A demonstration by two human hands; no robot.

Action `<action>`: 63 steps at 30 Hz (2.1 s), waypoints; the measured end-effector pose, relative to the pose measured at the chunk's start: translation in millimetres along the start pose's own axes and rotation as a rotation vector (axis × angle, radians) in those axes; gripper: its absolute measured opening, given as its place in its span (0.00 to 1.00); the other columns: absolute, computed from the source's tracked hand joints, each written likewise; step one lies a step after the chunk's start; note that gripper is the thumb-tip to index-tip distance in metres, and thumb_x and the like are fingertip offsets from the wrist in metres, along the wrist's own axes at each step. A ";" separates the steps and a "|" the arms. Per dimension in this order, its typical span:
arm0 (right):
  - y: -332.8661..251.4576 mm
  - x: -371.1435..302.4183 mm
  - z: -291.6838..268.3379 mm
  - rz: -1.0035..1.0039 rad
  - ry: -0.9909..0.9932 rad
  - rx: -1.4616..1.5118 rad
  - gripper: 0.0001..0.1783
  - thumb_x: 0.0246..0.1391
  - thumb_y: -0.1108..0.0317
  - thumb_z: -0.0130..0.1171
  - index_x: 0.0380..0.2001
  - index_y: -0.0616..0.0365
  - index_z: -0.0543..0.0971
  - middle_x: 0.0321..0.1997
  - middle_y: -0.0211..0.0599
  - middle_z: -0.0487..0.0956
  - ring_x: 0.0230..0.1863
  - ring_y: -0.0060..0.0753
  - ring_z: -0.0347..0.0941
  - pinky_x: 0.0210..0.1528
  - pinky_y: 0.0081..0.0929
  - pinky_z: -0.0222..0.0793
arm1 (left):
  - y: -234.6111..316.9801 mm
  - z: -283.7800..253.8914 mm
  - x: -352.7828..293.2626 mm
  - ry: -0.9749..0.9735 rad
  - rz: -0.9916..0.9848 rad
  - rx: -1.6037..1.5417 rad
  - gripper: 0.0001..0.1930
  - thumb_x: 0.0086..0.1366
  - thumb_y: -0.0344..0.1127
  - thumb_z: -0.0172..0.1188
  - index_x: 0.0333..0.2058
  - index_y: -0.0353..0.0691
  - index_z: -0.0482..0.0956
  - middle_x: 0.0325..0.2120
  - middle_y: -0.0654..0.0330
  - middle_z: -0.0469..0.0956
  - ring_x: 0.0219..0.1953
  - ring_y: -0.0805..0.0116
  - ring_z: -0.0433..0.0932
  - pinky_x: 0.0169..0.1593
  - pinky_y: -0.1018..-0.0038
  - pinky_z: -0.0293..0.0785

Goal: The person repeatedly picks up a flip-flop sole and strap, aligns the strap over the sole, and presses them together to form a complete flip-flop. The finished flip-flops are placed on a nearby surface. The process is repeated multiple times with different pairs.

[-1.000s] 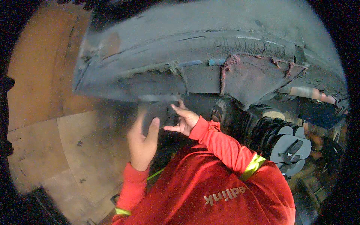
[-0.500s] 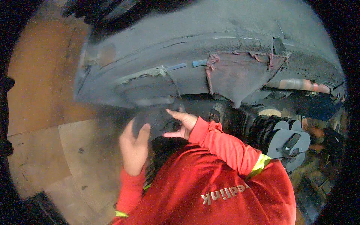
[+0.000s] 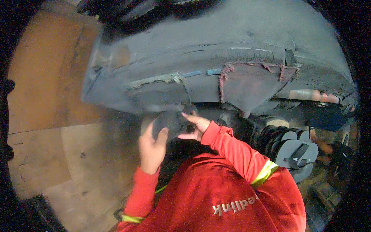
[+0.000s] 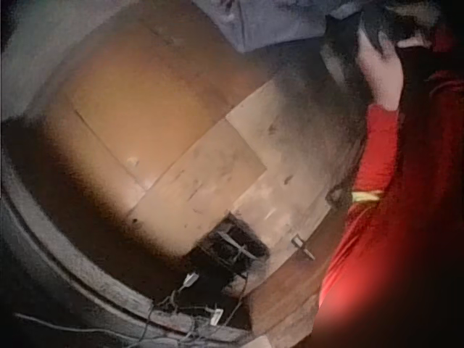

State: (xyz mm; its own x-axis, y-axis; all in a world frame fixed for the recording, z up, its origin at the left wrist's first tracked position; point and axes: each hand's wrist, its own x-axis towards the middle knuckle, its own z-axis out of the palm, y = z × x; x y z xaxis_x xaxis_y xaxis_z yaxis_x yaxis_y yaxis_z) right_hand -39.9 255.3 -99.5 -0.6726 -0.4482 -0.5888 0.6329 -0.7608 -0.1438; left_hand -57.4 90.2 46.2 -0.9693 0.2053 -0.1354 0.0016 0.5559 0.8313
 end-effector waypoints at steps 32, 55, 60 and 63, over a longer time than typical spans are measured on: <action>60.4 -17.6 47.5 -0.273 -0.183 -0.102 0.44 0.68 0.70 0.57 0.76 0.27 0.45 0.40 0.22 0.76 0.36 0.18 0.72 0.35 0.20 0.70 | -47.8 -18.0 -16.1 -0.388 0.048 -0.518 0.41 0.67 0.36 0.63 0.71 0.29 0.51 0.68 0.46 0.60 0.69 0.61 0.60 0.69 0.67 0.57; 26.2 -53.6 39.5 -0.411 0.044 -0.956 0.59 0.51 0.66 0.75 0.76 0.32 0.47 0.54 0.32 0.77 0.50 0.24 0.74 0.50 0.26 0.74 | -89.8 14.4 -53.5 -0.363 -0.012 -0.789 0.44 0.58 0.22 0.57 0.73 0.38 0.51 0.57 0.58 0.72 0.52 0.76 0.72 0.54 0.76 0.72; 39.9 -60.5 48.5 -0.943 -0.025 -1.639 0.59 0.48 0.64 0.76 0.76 0.52 0.48 0.69 0.42 0.68 0.66 0.29 0.63 0.67 0.29 0.61 | -90.9 13.0 -75.8 -0.288 -0.030 -0.829 0.43 0.58 0.19 0.57 0.72 0.35 0.51 0.69 0.51 0.60 0.68 0.67 0.62 0.66 0.72 0.61; 54.1 -45.5 55.9 -0.583 -0.059 -0.868 0.53 0.57 0.71 0.69 0.76 0.45 0.46 0.70 0.40 0.67 0.69 0.29 0.60 0.67 0.30 0.62 | -76.8 -6.8 -58.2 -0.310 0.071 -0.743 0.42 0.61 0.23 0.60 0.71 0.29 0.49 0.71 0.49 0.57 0.72 0.62 0.56 0.71 0.69 0.53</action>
State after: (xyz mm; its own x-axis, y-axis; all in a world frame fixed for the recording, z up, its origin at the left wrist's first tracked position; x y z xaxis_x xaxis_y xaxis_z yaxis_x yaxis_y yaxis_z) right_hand 3.4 208.3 -36.0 -0.9649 -0.1604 -0.2080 0.2464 -0.2785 -0.9283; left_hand -2.8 30.1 -6.1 -0.8605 0.4948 -0.1213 -0.2090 -0.1256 0.9698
